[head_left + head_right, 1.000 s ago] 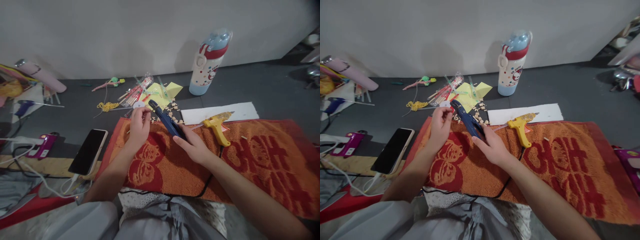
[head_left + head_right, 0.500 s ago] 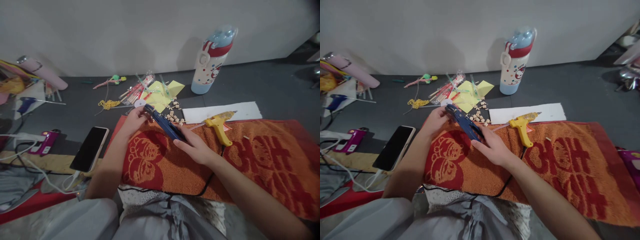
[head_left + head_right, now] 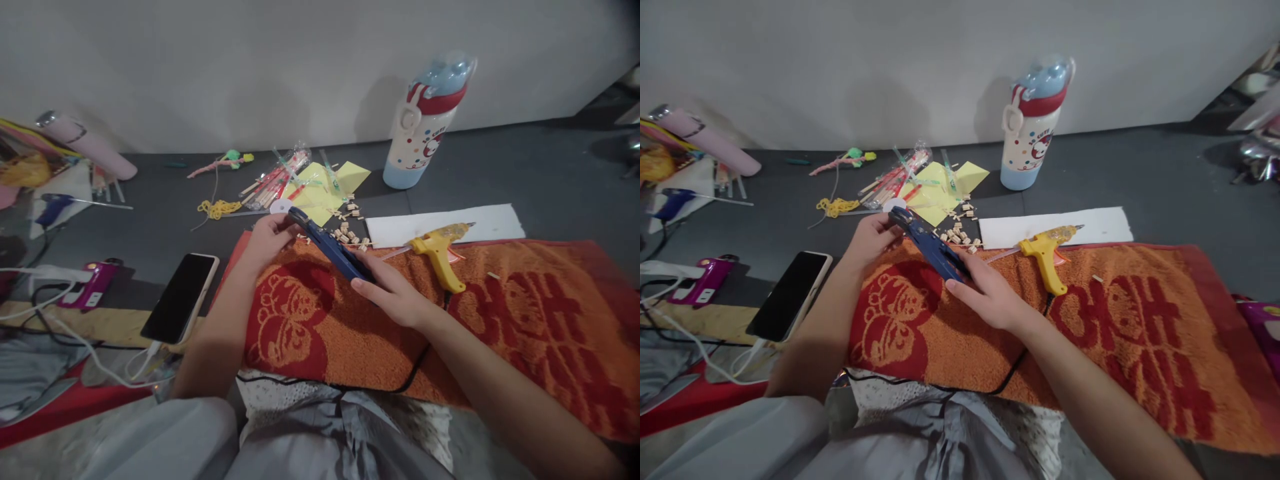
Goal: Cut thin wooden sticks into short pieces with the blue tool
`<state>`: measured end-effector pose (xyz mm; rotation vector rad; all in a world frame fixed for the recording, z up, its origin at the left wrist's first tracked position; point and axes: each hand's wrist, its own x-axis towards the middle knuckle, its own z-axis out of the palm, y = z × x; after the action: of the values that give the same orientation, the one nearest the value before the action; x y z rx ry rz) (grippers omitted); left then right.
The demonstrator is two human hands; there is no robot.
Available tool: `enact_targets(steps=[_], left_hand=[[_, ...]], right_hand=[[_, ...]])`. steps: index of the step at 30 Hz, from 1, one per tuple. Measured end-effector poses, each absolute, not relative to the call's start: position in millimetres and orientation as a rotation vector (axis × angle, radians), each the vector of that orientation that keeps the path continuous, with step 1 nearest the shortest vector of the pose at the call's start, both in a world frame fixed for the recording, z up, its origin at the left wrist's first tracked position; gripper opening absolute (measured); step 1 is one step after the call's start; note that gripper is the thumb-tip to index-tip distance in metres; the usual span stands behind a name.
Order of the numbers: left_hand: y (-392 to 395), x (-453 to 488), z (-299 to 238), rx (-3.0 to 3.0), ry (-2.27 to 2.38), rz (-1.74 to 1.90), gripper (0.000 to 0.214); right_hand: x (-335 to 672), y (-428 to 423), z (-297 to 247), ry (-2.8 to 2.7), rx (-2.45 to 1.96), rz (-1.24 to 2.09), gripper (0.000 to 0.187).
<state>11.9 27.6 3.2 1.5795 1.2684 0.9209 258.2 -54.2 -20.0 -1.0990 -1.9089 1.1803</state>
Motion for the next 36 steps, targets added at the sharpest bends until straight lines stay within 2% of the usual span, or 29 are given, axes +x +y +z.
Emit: enact_targets(steps=[6, 12, 36], left_hand=[[17.8, 20.9, 3.6, 1.912, 1.595, 1.044, 0.021], [15.0, 19.9, 5.8, 1.86, 1.492, 0.991, 0.029], [16.6, 15.5, 8.7, 1.986, 1.417, 0.989, 0.03]], right_hand=[[255.7, -55.2, -19.1, -1.931, -1.187, 1.072, 0.06], [257.4, -54.4, -17.0, -1.955, -1.165, 1.045, 0.06], [261.4, -51.9, -19.8, -1.884, -1.139, 1.127, 0.056]])
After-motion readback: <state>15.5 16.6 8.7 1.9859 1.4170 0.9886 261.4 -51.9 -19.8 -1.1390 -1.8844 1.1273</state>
